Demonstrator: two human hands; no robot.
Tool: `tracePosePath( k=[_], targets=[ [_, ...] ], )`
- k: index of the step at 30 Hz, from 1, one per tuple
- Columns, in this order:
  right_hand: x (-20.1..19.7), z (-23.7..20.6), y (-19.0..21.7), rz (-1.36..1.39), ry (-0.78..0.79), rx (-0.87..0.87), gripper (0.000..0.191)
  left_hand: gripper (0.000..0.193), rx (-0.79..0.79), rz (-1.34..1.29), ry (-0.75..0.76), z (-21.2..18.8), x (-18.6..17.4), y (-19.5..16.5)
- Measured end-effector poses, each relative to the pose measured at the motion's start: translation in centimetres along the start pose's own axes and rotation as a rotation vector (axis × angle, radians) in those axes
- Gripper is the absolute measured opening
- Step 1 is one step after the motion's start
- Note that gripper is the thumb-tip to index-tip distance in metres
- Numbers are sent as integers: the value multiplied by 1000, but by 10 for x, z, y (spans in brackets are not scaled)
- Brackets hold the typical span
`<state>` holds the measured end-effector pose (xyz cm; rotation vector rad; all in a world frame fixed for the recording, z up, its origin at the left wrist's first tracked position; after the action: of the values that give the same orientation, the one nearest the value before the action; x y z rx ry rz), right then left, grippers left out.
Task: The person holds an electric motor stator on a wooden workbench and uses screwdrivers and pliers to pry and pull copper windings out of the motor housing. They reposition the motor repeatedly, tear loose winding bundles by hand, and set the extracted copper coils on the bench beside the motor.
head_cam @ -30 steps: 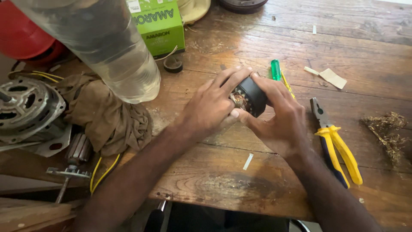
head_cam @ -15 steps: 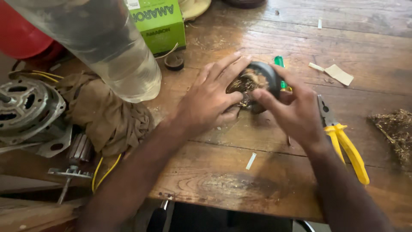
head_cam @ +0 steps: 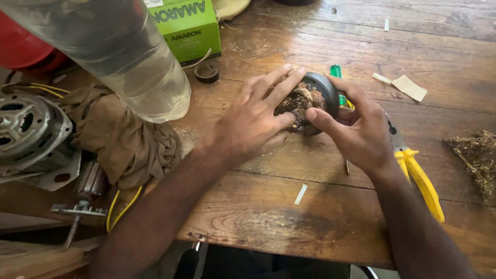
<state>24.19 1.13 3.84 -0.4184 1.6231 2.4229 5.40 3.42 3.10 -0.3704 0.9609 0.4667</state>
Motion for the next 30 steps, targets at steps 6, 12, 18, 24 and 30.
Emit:
tracePosePath(
  k=[6,12,18,24,30],
  targets=[
    [2,-2,2,-30,-11,-12,63,38,-15,147,60,1,-1,0],
    [2,-2,3,-105,-30,-17,58,42,-6,156,68,1,1,-3],
    [3,-2,7,-200,-48,-5,57,53,-23,124,74,6,-4,-6],
    [1,-7,6,-168,-158,97,43,69,-207,-138,9,8,-18,-1],
    [-1,-10,6,-52,-176,174,32,97,-231,-131,-25,8,-15,-1]
  ],
)
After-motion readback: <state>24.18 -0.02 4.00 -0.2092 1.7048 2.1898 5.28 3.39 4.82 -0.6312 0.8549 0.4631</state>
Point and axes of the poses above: each hand's wrist, its own z-axis towards the middle knuckle, its own x-axis out of the palm, y = z × x, the point moved 5 cm from there along z, towards the middle knuckle, and after that the axes turned 5 degrees about -x, right-handed, at the moved point
